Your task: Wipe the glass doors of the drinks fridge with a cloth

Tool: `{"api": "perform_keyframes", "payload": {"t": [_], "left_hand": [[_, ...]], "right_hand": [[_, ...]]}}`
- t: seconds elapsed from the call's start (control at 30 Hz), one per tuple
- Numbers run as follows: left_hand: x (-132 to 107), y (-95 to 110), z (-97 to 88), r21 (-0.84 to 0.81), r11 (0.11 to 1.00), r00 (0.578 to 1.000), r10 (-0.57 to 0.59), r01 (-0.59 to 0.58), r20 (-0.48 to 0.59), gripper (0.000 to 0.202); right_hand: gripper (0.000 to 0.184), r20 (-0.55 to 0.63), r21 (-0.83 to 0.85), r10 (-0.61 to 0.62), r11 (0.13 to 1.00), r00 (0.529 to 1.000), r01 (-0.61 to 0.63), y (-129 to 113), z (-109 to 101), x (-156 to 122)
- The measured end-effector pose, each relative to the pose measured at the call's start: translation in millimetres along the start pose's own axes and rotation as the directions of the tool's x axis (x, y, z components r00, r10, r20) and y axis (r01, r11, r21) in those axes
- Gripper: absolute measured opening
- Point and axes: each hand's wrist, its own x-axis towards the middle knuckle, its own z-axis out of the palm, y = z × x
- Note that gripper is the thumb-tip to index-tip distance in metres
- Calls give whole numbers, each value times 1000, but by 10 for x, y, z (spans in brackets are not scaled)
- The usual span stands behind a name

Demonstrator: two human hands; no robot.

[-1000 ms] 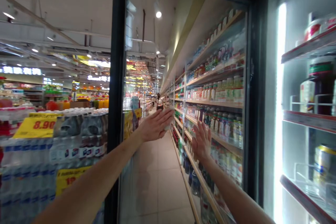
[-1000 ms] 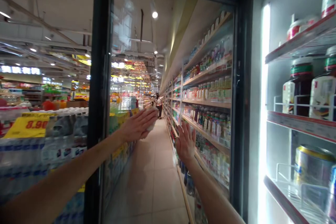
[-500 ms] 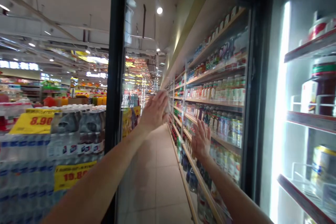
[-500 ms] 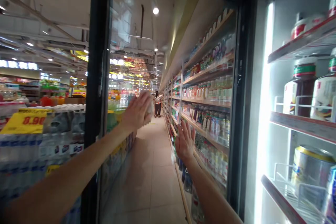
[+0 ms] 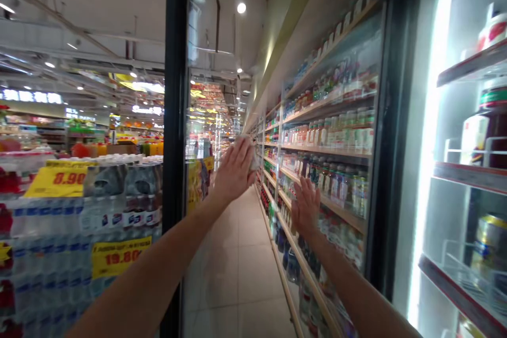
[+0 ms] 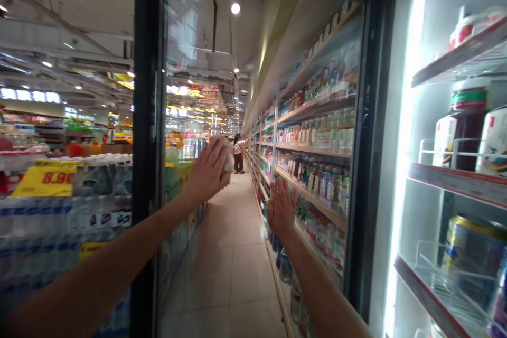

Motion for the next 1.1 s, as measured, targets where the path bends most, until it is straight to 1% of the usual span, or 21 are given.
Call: {"api": "perform_keyframes", "payload": {"t": [0.03, 0.1, 0.13, 0.17, 0.2, 0.27, 0.3, 0.33, 0.4, 0.47, 0.5, 0.53, 0.57, 0.63, 0.67, 0.73, 0.8, 0.9, 0.97, 1.03, 1.1], "left_hand": [[-26, 35, 9, -23, 993, 993, 115, -114, 30, 58], [-72, 97, 30, -90, 927, 925, 371, -364, 85, 57], [-74, 101, 36, -110, 898, 895, 437, -427, 94, 57], [-58, 83, 37, -109, 897, 894, 438, -429, 91, 57], [-28, 46, 33, -86, 926, 925, 375, -369, 70, 58], [37, -39, 19, -18, 991, 991, 130, -130, -11, 59], [51, -62, 14, 4, 999, 998, 36, -36, -46, 59], [45, -61, 13, 12, 1000, 998, 8, -8, -60, 59], [-21, 7, 24, -17, 986, 986, 167, -167, -18, 57], [-102, 95, 36, -96, 904, 905, 423, -417, 48, 54], [-122, 118, 36, -128, 865, 867, 495, -485, 62, 53], [-121, 117, 32, -142, 859, 862, 503, -491, 66, 52], [-99, 94, 23, -136, 891, 894, 444, -434, 60, 53], [-16, 15, 10, -98, 973, 977, 213, -210, 12, 57], [29, -18, 11, -89, 989, 992, 121, -122, -22, 60], [92, -30, 38, -108, 989, 994, 95, -101, -62, 63], [107, 28, 77, -149, 972, 982, 173, -181, -71, 65], [57, 93, 75, -220, 962, 987, 149, -160, -64, 76], [-25, 21, -2, -269, 953, 990, 140, -140, -18, 87], [-139, -135, -113, -284, 955, 995, 94, -84, 22, 88], [-256, -299, -207, -250, 967, 999, -36, 39, 15, 77]], "right_hand": [[60, 2, 0, 0, 1000, 1000, 0, -1, -4, 1], [60, 16, -4, -1, 1000, 1000, 1, -2, -14, 3], [60, 22, -6, -4, 1000, 1000, 4, -2, -18, 4], [60, 23, -6, -9, 1000, 1000, 10, -2, -21, 7], [60, 17, -5, -16, 1000, 1000, 16, -2, -23, 9], [59, 1, -2, -22, 1000, 1000, 22, -5, -27, 16], [59, -4, 0, -21, 1000, 1000, 21, -8, -28, 19], [59, -10, 2, -22, 1000, 1000, 22, -11, -29, 23], [59, -15, 5, -24, 1000, 1000, 24, -14, -27, 26], [59, -7, -3, -26, 1000, 1000, 26, -8, -18, 21], [59, -4, -8, -28, 1000, 1000, 28, -1, -11, 16], [59, -2, -11, -29, 1000, 1000, 29, 8, -4, 9], [59, 2, -12, -25, 1000, 1000, 25, 18, 0, 1], [59, -7, -1, -18, 1000, 1000, 18, 26, -4, -8], [59, -16, 12, -13, 1000, 1000, 13, 15, -16, -4], [58, -29, 60, 14, 998, 999, -12, -52, -55, 32], [57, -40, 164, 25, 986, 999, -18, -190, -96, 115], [56, -12, 400, -44, 915, 999, 45, -480, -110, 314], [55, 2, 481, -72, 875, 997, 62, -672, -85, 474], [52, 39, 437, -50, 899, 998, 28, -841, -52, 638], [46, 86, 319, -15, 948, 996, -13, -992, -12, 792]]}}
